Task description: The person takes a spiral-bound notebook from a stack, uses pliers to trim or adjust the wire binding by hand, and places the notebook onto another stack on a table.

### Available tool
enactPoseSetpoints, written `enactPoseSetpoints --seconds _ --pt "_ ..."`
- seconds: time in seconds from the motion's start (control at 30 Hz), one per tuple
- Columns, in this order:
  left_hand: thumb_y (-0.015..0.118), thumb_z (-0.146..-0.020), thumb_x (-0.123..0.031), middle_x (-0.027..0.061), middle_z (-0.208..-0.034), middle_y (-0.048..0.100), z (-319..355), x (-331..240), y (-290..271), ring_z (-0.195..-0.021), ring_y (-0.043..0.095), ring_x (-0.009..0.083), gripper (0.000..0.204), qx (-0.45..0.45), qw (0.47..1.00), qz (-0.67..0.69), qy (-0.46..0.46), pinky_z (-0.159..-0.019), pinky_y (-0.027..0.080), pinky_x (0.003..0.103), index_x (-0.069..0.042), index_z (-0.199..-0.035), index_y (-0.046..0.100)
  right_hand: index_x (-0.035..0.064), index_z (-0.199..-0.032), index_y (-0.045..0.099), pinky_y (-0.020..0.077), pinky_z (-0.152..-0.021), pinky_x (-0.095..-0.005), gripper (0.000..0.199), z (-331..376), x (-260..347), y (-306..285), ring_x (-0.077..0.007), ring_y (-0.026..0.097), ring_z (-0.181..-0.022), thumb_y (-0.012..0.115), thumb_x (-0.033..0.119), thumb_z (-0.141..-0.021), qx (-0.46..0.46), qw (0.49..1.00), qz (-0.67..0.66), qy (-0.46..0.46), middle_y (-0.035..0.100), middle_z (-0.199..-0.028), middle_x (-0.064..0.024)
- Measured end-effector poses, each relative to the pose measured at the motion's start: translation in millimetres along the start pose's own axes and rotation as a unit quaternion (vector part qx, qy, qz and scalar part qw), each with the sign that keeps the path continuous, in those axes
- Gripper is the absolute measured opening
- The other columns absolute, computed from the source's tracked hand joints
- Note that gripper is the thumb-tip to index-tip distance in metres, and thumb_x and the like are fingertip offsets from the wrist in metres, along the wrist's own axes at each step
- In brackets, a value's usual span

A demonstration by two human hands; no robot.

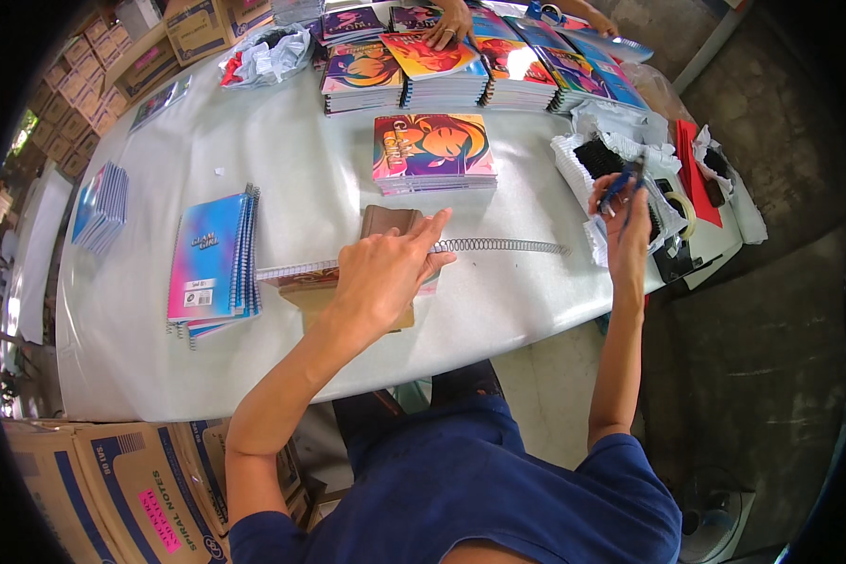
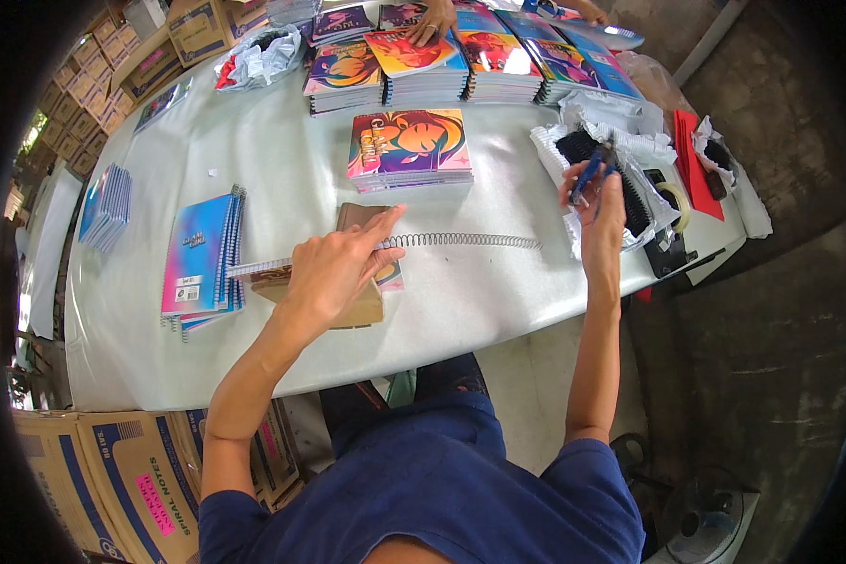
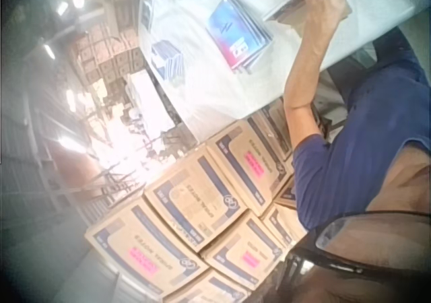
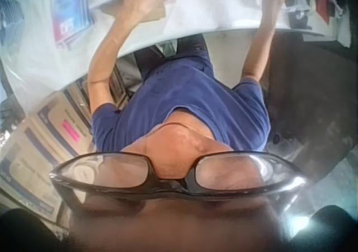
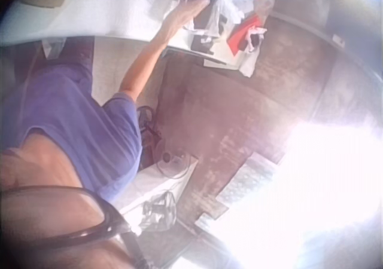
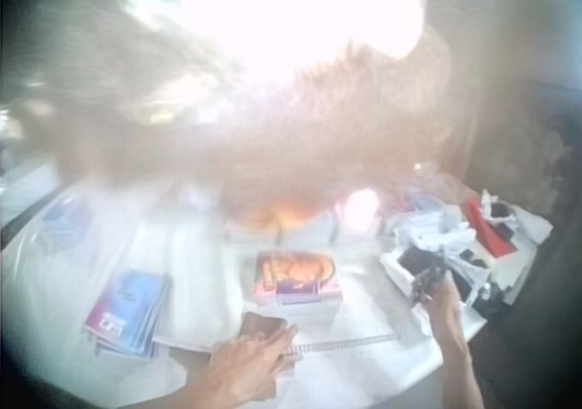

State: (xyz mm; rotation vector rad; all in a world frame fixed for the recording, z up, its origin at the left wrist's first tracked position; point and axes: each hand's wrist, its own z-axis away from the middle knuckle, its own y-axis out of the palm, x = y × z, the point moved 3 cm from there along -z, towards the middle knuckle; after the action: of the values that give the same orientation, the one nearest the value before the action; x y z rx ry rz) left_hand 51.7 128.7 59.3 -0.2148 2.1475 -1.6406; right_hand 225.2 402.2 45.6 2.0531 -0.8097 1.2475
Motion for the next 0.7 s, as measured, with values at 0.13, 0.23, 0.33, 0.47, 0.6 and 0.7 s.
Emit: enactPoseSetpoints --seconds 0.13,0.23,0.33,0.47,0.6,0.7 --pt "0.061 -0.088 -0.044 0.0054 -0.085 0.069 2 1 4 -0.069 0.068 0.0287 0.057 -0.052 0.998 0.008 0.025 -0.054 0.053 0.041 -0.032 -0.141 0.046 0.0018 -0.113 0.05 0.0499 -0.072 -0.0377 0.046 60 32 65 -0.02 0.061 -0.076 0.038 0.044 -0.1 0.18 0.966 -0.101 0.158 0.062 -0.091 -0.0116" --pt "0.065 -0.087 -0.037 0.0062 -0.085 0.068 1 -2 4 -0.073 0.068 0.0285 0.058 -0.082 0.995 0.001 0.052 -0.055 0.053 0.041 -0.032 -0.142 0.045 0.0055 -0.11 0.049 0.0474 -0.065 -0.0363 0.069 129 15 110 -0.02 0.054 -0.069 0.028 0.069 -0.095 0.263 0.835 -0.268 0.403 0.054 -0.076 -0.0086" --pt "0.068 -0.084 -0.022 0.0056 -0.089 0.068 3 -2 3 -0.079 0.068 0.0277 0.063 -0.065 0.997 0.003 0.037 -0.058 0.054 0.041 -0.032 -0.142 0.045 0.006 -0.108 0.049 0.0475 -0.067 -0.0388 0.079 149 15 144 -0.0213 0.052 -0.068 0.021 0.077 -0.088 0.267 0.76 -0.305 0.509 0.05 -0.073 -0.0086" --pt "0.068 -0.078 -0.007 0.0048 -0.093 0.067 5 -2 4 -0.086 0.068 0.0264 0.073 -0.065 0.997 0.019 0.037 -0.062 0.055 0.04 -0.032 -0.143 0.044 0.0039 -0.106 0.053 0.0488 -0.068 -0.0393 0.082 150 2 149 -0.0215 0.053 -0.068 0.02 0.077 -0.088 0.29 0.682 -0.394 0.544 0.051 -0.076 -0.0085" --pt "0.068 -0.079 -0.008 0.0008 -0.108 0.068 6 -4 2 -0.089 0.068 0.0275 0.072 -0.061 0.998 -0.001 0.034 -0.067 0.056 0.04 -0.031 -0.143 0.044 0.0034 -0.103 0.056 0.0496 -0.07 -0.04 0.084 148 1 147 -0.0215 0.053 -0.068 0.021 0.077 -0.088 0.296 0.651 -0.433 0.548 0.052 -0.079 -0.0082" --pt "0.067 -0.08 -0.008 -0.003 -0.121 0.065 8 -2 7 -0.092 0.068 0.0284 0.071 -0.08 0.996 -0.008 0.045 -0.071 0.057 0.039 -0.031 -0.143 0.043 0.0051 -0.101 0.056 0.0475 -0.062 -0.0346 0.08 148 8 151 -0.0176 0.049 -0.062 0.022 0.077 -0.089 0.278 0.673 -0.395 0.56 0.049 -0.074 -0.0051"
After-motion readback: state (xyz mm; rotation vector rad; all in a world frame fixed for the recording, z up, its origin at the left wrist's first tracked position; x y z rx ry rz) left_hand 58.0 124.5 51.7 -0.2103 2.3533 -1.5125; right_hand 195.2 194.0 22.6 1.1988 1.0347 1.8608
